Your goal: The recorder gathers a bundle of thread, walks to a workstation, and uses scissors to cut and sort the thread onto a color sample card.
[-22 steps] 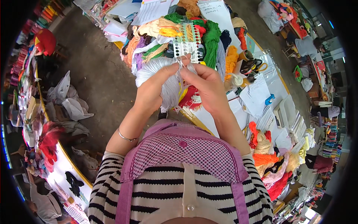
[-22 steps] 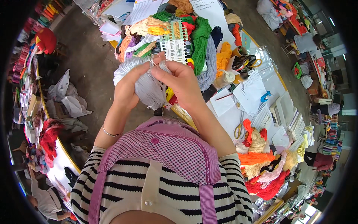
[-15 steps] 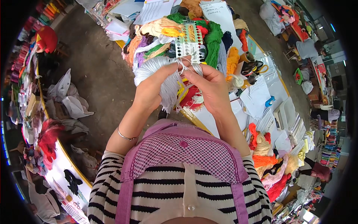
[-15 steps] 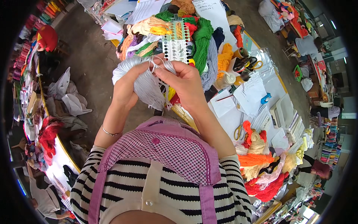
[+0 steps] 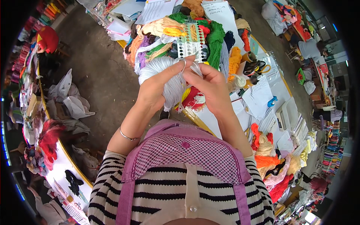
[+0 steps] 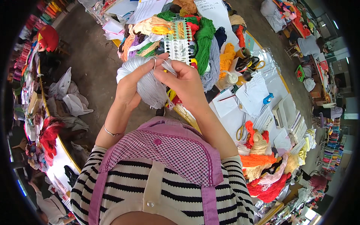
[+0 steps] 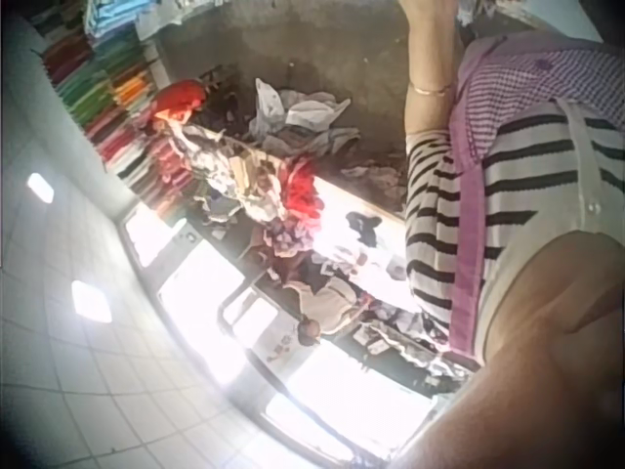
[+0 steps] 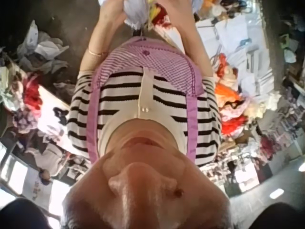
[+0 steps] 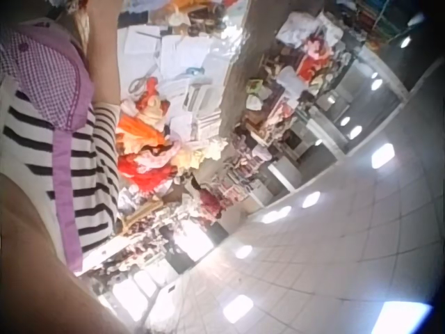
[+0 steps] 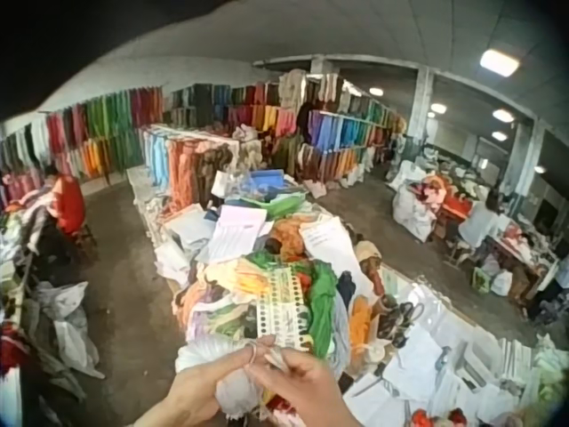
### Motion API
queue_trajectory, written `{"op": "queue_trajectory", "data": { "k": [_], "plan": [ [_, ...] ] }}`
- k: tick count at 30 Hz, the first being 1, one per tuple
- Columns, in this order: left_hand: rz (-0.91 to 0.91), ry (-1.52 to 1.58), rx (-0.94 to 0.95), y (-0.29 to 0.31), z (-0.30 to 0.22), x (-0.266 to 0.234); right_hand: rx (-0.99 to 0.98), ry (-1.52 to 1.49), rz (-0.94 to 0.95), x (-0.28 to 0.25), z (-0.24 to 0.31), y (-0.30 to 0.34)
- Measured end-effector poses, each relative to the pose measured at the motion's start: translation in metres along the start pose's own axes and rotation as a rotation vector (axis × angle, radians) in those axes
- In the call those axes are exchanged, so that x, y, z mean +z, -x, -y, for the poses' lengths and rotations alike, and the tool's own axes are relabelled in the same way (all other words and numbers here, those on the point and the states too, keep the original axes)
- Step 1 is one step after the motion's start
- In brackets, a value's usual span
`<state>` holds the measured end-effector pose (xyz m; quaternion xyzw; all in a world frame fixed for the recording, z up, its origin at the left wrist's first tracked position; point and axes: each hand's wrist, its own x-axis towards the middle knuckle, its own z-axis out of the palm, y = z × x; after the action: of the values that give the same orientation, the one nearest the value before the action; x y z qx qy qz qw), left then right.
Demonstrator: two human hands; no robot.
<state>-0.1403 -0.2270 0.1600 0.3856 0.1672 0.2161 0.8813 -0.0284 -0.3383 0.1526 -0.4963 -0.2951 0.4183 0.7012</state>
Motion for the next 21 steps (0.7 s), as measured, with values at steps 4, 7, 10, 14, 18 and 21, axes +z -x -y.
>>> {"op": "queue_trajectory", "data": {
  "k": [4,7,10,14,18,21],
  "plan": [
    [-0.017,0.003,-0.052,0.0007,-0.0006,0.0030,0.017,0.010,-0.030,0.0007,-0.0012,0.0006],
    [-0.006,-0.001,-0.063,0.0007,-0.0016,0.0011,-0.035,-0.032,-0.050,0.0011,-0.0010,0.0013],
    [0.000,-0.002,-0.063,0.0017,-0.0025,0.0007,-0.024,0.024,-0.041,-0.0040,-0.0021,0.0017],
    [-0.011,0.017,-0.048,-0.0001,0.0010,-0.0030,-0.031,-0.001,-0.035,-0.0034,-0.0020,0.0005],
    [0.009,0.045,-0.047,0.0014,0.0002,-0.0013,-0.061,0.055,-0.047,-0.0018,-0.0032,-0.0011],
    [0.002,-0.075,0.038,0.0008,0.0055,-0.0050,-0.157,0.325,-0.086,-0.0046,-0.0064,-0.0040]
  ]
}}
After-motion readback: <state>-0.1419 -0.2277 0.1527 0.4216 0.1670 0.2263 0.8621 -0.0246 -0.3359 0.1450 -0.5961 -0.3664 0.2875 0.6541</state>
